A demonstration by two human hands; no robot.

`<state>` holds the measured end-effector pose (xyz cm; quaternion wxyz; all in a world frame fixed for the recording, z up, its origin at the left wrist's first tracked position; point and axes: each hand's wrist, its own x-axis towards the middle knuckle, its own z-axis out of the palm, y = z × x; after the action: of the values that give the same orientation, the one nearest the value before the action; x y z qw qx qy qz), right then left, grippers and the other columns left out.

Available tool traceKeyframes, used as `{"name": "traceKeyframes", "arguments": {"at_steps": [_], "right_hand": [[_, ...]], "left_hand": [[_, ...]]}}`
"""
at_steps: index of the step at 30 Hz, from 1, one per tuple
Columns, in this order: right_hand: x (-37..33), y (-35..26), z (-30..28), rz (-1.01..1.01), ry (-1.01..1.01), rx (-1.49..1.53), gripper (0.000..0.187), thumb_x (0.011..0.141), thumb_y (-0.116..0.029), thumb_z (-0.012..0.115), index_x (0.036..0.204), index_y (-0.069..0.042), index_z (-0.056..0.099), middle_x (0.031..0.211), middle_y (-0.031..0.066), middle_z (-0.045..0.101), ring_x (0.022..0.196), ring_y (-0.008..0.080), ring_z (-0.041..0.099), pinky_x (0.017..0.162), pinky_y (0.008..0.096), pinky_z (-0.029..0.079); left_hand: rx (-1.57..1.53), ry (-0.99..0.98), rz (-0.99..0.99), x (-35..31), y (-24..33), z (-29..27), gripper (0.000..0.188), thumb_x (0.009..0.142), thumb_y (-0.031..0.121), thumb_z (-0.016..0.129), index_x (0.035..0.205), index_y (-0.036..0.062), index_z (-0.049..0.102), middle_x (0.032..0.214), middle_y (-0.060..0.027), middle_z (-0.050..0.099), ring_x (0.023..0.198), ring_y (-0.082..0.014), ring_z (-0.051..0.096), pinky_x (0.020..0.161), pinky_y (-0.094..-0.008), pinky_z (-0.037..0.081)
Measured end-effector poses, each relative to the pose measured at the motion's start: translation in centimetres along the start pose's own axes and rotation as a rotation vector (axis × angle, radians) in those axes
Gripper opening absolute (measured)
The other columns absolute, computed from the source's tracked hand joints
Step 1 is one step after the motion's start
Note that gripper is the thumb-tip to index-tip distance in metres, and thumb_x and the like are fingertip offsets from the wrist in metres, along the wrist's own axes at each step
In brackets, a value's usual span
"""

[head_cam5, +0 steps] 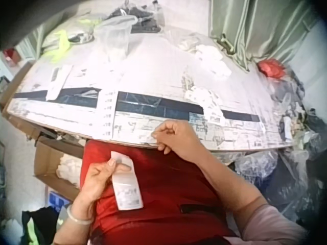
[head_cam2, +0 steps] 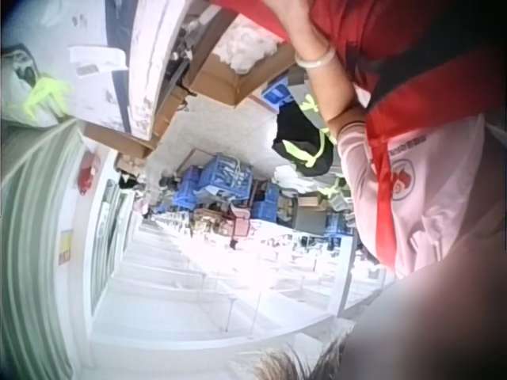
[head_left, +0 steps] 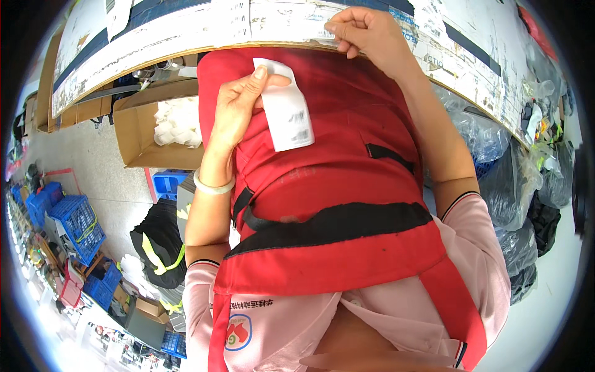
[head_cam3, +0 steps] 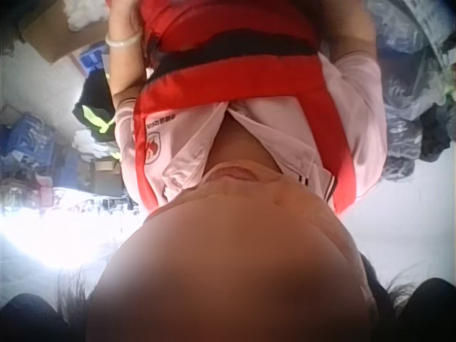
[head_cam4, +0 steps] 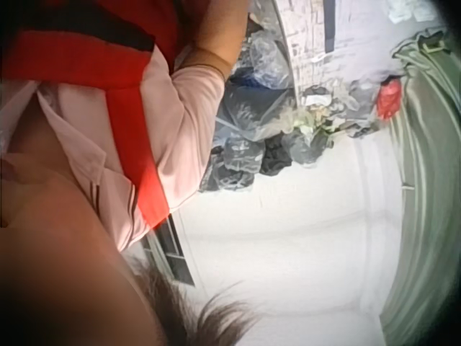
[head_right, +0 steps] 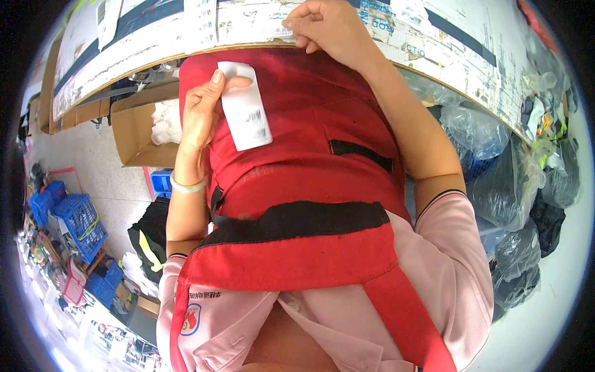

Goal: The recorder is checking and organizing white labels at a workstation.

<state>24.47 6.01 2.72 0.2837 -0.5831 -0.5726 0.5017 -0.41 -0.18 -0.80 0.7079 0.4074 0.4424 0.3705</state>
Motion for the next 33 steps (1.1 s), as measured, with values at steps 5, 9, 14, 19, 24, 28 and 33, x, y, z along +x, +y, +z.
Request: {"name": "traceKeyframes", "arguments": {"at_steps": [5, 9, 14, 19, 24, 28, 33], "right_hand": [[0.7, -1.4, -0.5, 0.095, -0.026, 0.096, 0.017, 0.088, -0.013, 0.062, 0.088, 0.004, 0.064, 0.069, 0.0065, 0.061, 0.055, 0.0092, 0.056, 0.048, 0.0206, 0.047], [1.2, -1.4, -0.2, 0.077, -0.043, 0.086, 0.017, 0.088, -0.013, 0.063, 0.088, 0.004, 0.064, 0.068, 0.0058, 0.061, 0.054, 0.009, 0.055, 0.047, 0.0207, 0.046], [1.7, -0.4, 0.1, 0.063, -0.025, 0.049, 0.018, 0.087, -0.013, 0.064, 0.087, 0.005, 0.063, 0.068, 0.0058, 0.061, 0.053, 0.009, 0.055, 0.046, 0.0209, 0.046], [1.8, -0.8, 0.1, 0.116, -0.021, 0.034, 0.018, 0.087, -0.013, 0.064, 0.086, 0.005, 0.064, 0.068, 0.0059, 0.061, 0.053, 0.009, 0.055, 0.046, 0.021, 0.046], [1.7, -0.8, 0.3, 0.101, -0.015, 0.019, 0.018, 0.087, -0.014, 0.064, 0.087, 0.005, 0.064, 0.068, 0.0058, 0.061, 0.053, 0.0091, 0.055, 0.046, 0.021, 0.046], [1.6, -0.9, 0.2, 0.084, -0.027, -0.003, 0.019, 0.088, -0.015, 0.063, 0.087, 0.005, 0.064, 0.068, 0.0056, 0.061, 0.053, 0.0093, 0.055, 0.047, 0.0212, 0.047], [1.9, 0.0, 0.4, 0.027, -0.007, -0.032, 0.019, 0.087, -0.013, 0.063, 0.086, 0.005, 0.064, 0.068, 0.0072, 0.061, 0.053, 0.0108, 0.056, 0.047, 0.0223, 0.047]], "left_hand": [[-0.007, 0.004, -0.004, 0.3, -0.1, -0.6, 0.043, 0.097, 0.035, 0.05, 0.098, -0.0033, 0.069, 0.084, -0.0097, 0.068, 0.072, -0.0124, 0.063, 0.068, -0.0231, 0.051], [-0.014, 0.015, -0.011, 0.3, 0.1, -0.5, 0.041, 0.097, 0.034, 0.051, 0.098, -0.0025, 0.069, 0.081, -0.0081, 0.068, 0.069, -0.0102, 0.062, 0.064, -0.022, 0.049], [-0.024, 0.018, -0.022, 0.3, -0.1, -0.5, 0.04, 0.096, 0.034, 0.052, 0.098, -0.0019, 0.069, 0.081, -0.0079, 0.068, 0.069, -0.0101, 0.062, 0.064, -0.0217, 0.049], [-0.031, 0.022, -0.035, 0.3, 0.2, -0.2, 0.039, 0.096, 0.033, 0.052, 0.098, -0.0021, 0.069, 0.082, -0.0081, 0.068, 0.07, -0.0111, 0.063, 0.065, -0.0224, 0.051], [-0.038, 0.01, -0.023, 0.2, -0.1, -0.2, 0.038, 0.096, 0.032, 0.053, 0.098, -0.0019, 0.069, 0.082, -0.0083, 0.068, 0.069, -0.0109, 0.063, 0.064, -0.0224, 0.051], [-0.084, 0.002, -0.047, 0.1, -0.2, 0.0, 0.036, 0.096, 0.03, 0.054, 0.099, -0.002, 0.069, 0.083, -0.0082, 0.068, 0.069, -0.0108, 0.063, 0.063, -0.0223, 0.051], [-0.07, 0.001, -0.047, 0.1, -0.3, 0.0, 0.035, 0.096, 0.029, 0.054, 0.099, -0.0025, 0.069, 0.083, -0.0085, 0.068, 0.069, -0.0109, 0.063, 0.063, -0.0224, 0.051]]}}
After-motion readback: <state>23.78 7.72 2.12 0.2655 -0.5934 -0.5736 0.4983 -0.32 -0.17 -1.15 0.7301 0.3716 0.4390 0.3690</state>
